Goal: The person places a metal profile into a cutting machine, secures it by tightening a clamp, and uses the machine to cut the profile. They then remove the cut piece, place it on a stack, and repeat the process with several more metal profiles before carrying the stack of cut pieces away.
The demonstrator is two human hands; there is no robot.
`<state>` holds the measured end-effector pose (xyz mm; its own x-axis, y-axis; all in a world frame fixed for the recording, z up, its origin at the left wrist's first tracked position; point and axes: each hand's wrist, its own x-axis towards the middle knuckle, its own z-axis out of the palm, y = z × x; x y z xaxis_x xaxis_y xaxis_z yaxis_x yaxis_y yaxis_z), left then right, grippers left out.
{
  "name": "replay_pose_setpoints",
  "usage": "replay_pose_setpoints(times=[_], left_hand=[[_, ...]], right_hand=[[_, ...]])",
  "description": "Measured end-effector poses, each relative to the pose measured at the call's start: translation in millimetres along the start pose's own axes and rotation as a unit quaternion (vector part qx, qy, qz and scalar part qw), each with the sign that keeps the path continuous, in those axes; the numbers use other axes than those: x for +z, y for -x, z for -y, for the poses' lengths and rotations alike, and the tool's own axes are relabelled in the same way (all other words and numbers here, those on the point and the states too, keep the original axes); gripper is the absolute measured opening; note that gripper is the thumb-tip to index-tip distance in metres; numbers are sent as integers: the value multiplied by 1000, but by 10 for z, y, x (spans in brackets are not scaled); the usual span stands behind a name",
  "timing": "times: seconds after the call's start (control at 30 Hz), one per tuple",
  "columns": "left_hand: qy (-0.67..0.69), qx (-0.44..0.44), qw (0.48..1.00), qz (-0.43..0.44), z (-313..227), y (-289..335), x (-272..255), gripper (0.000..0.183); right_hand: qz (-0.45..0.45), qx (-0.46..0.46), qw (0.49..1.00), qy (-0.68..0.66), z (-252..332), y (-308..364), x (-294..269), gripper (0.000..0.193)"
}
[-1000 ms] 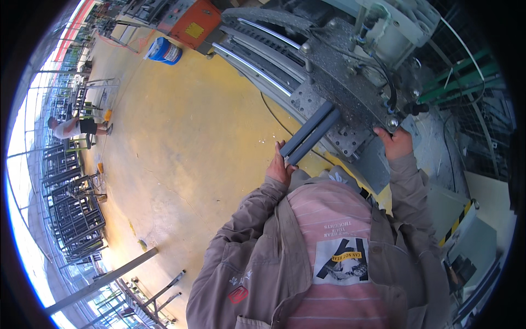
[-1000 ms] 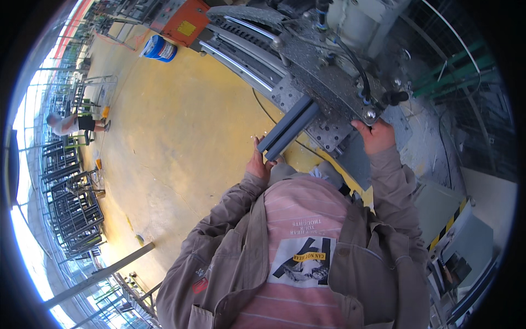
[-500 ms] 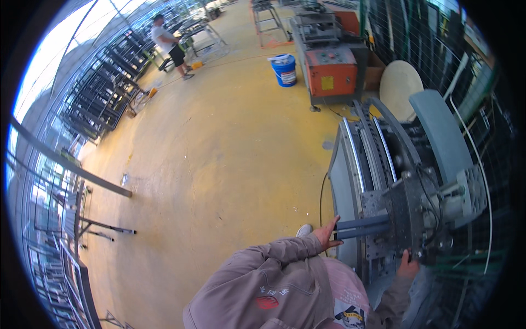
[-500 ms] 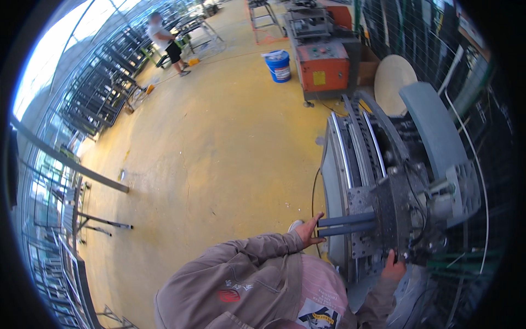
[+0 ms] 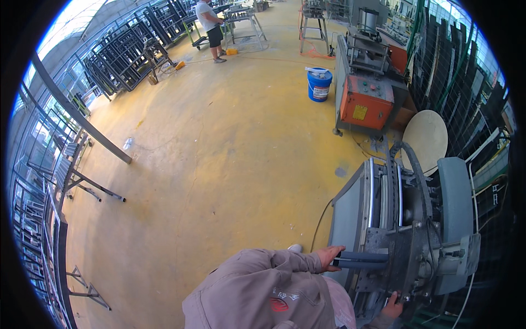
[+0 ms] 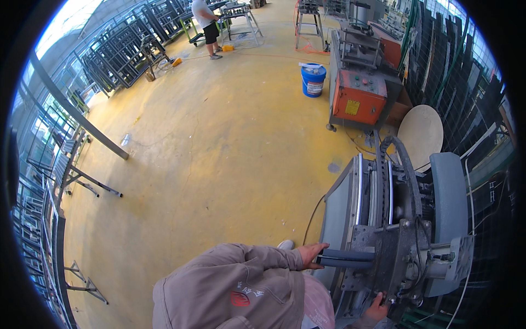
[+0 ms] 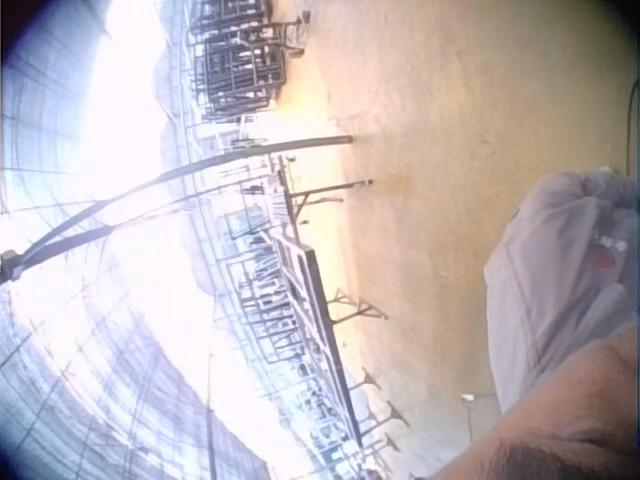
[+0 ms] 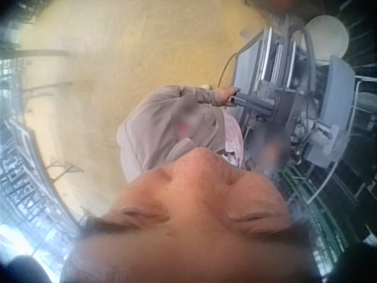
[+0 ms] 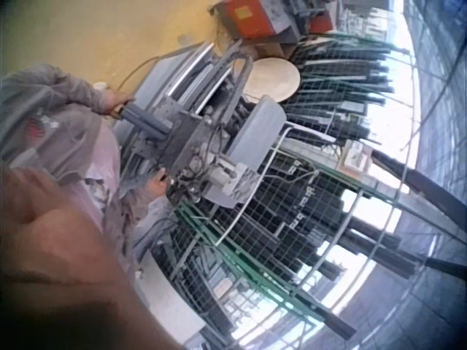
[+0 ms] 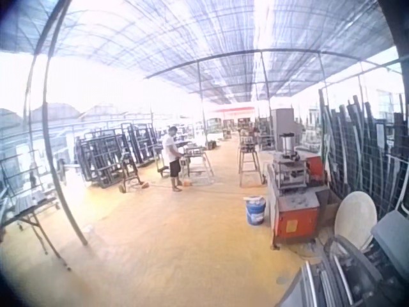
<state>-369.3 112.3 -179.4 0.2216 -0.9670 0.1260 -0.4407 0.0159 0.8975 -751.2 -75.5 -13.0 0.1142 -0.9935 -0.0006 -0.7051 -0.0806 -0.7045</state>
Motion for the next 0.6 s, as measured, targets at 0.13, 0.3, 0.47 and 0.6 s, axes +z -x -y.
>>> replay_pose_setpoints(times=[0.13,0.3,0.47,0.6], left_hand=[[-9,30,999,-27,46,3,40,107],[11,23,1000,-2,17,-53,97,106],[33,5,999,-4,39,-90,66,106],[58,-30,998,10,28,-299,-94,106]], right_hand=[[-25,67,994,87,-24,-29,-6,44],[-24,34,997,62,-169,-52,-61,43],[-18,-7,1000,-14,-294,-162,-4,40],[-28,10,999,44,-255,-273,1,42]])
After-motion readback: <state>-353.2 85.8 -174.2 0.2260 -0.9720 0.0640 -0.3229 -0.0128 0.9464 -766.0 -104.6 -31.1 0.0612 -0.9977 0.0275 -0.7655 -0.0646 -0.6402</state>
